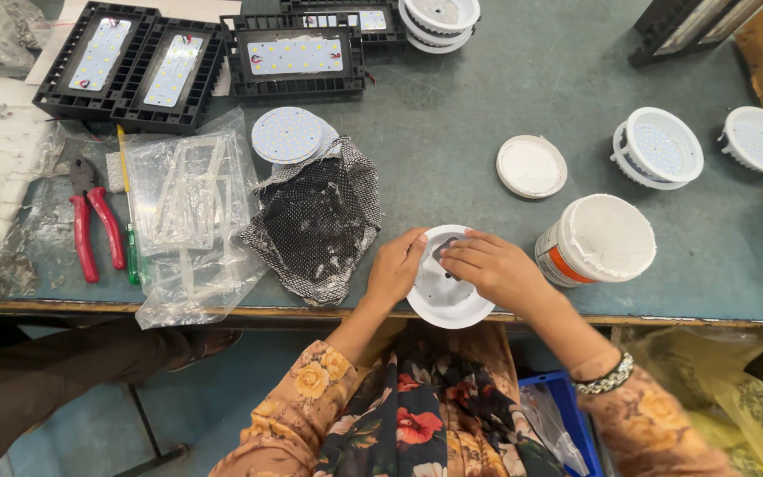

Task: The person scoops a white paste from a container and spreads it onto the interior surfaces of white circular light fixture housings. The person handles each housing one at a time, applies the paste with a small tool, and places the treated items into a stack on the table.

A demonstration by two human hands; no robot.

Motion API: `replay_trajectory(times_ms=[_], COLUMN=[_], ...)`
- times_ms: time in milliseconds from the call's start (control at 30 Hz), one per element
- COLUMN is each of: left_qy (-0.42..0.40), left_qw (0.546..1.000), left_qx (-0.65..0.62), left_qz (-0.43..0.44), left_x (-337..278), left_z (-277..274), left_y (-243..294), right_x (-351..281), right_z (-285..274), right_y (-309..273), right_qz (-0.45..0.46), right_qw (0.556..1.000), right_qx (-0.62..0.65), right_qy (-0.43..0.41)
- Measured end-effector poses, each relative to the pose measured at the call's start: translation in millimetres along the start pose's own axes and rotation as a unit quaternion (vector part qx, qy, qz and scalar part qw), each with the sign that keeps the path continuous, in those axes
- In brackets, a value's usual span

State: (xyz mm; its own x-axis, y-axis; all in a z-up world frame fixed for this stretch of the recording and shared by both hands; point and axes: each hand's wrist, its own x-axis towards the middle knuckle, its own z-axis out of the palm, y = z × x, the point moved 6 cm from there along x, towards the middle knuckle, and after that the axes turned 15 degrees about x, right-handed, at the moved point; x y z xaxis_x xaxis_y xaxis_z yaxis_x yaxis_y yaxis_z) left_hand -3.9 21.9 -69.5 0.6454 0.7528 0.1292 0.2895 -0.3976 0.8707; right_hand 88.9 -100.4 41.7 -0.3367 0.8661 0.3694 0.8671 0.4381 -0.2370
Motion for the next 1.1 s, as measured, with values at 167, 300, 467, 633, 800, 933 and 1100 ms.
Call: replay_trajectory(times_ms=[167, 300, 467, 633, 800, 933, 1100], left_qy=[0.003, -0.002, -0.002, 0.004, 0.02, 0.017, 0.023], left_qw=[1.0, 1.0, 1.0, 1.0, 1.0, 1.0, 1.0], left_qx=[-0.009, 0.009, 0.004, 0.004, 0.004, 0.003, -0.013], left_qz=[0.001, -0.013, -0.01, -0.011, -0.002, -0.022, -0.016], left_x=[0.6, 0.6, -1.0, -1.5, -2.3, -3.4, -3.9], left_z=[-0.1, 0.7, -1.2, -0.3, -0.6, 2.9, -4.8], left_y=[-0.5, -1.0, 2.3, 2.5, 2.2, 1.4, 5.5], right_x=[-9.5, -22.6, -39.5, -56.3, -58.2, -52.3, -39.6], right_z=[5.6, 1.9, 4.5, 17.7, 38.5, 47.9, 14.6], right_y=[12.1, 14.9, 12.5, -11.8, -44.9, -63.9, -43.1], right_qz=[-0.004, 0.01, 0.088, 0.164, 0.233, 0.256, 0.25], right_qw=[0.996, 0.998, 0.995, 0.985, 0.966, 0.958, 0.951], right_qx=[-0.005, -0.002, 0.024, -0.045, -0.038, -0.024, 0.003], right_qy=[-0.084, -0.065, -0.041, 0.016, 0.102, 0.127, 0.183])
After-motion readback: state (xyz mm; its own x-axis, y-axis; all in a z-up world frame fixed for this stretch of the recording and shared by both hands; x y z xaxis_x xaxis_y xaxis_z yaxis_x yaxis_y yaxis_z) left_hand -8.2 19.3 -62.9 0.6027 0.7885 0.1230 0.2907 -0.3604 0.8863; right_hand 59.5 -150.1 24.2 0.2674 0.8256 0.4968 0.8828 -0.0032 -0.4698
